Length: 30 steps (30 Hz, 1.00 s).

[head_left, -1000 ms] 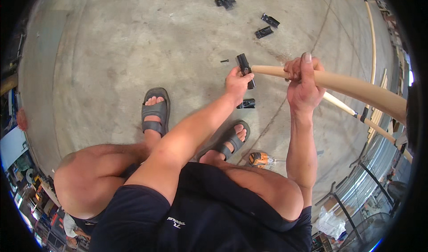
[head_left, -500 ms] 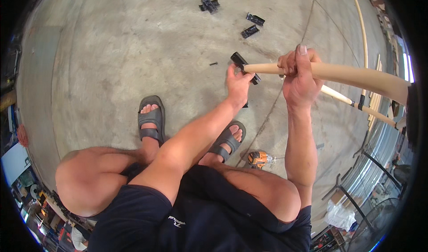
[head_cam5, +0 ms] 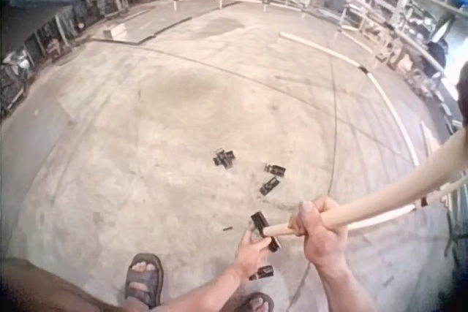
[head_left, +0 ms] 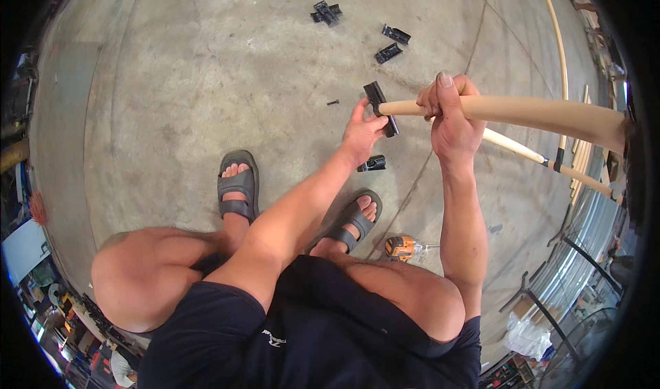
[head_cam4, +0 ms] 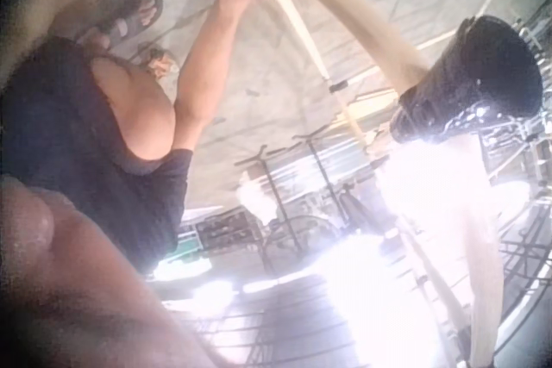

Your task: The person connects wooden poles using plastic joints, securing them with an electric drill, and picks up additional joints from the floor.

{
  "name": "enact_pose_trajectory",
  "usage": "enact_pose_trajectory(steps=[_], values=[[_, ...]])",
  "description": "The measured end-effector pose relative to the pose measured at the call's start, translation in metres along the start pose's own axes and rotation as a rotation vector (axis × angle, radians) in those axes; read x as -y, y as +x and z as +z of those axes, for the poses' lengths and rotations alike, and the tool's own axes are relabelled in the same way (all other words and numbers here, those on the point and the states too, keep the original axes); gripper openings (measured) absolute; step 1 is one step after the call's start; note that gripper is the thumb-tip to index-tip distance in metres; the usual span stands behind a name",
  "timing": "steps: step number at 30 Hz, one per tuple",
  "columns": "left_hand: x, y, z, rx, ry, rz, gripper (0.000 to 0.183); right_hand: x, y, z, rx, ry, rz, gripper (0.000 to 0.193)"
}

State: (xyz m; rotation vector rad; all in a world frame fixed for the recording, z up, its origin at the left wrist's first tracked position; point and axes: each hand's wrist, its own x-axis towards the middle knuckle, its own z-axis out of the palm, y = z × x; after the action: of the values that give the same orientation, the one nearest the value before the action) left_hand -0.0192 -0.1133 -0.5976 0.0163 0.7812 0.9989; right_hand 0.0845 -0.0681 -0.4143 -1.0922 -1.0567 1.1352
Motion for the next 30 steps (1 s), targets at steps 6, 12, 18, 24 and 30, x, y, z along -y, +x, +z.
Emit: enact_pose_trajectory(steps=[6, 12, 18, 24, 30], values=[[-0.009, -0.013, 0.016, -0.003, 0.158, -0.024, 0.08, -0.008, -0.003, -0.005, 0.004, -0.025, 0.021, 0.031], [-0.013, -0.012, 0.009, -0.004, 0.256, -0.029, 0.08, -0.008, -0.002, -0.006, 0.032, -0.099, 0.042, 0.032], [-0.019, -0.012, 0.012, 0.005, 0.313, -0.028, 0.075, -0.004, -0.003, -0.003, 0.053, -0.138, 0.025, 0.03], [-0.006, -0.017, 0.019, -0.018, 0.109, -0.026, 0.063, -0.008, -0.001, -0.007, 0.058, -0.039, 0.013, 0.032], [-0.005, -0.01, 0.012, 0.084, -0.361, -0.17, 0.049, -0.011, -0.003, -0.001, 0.047, -0.165, 0.066, 0.029]])
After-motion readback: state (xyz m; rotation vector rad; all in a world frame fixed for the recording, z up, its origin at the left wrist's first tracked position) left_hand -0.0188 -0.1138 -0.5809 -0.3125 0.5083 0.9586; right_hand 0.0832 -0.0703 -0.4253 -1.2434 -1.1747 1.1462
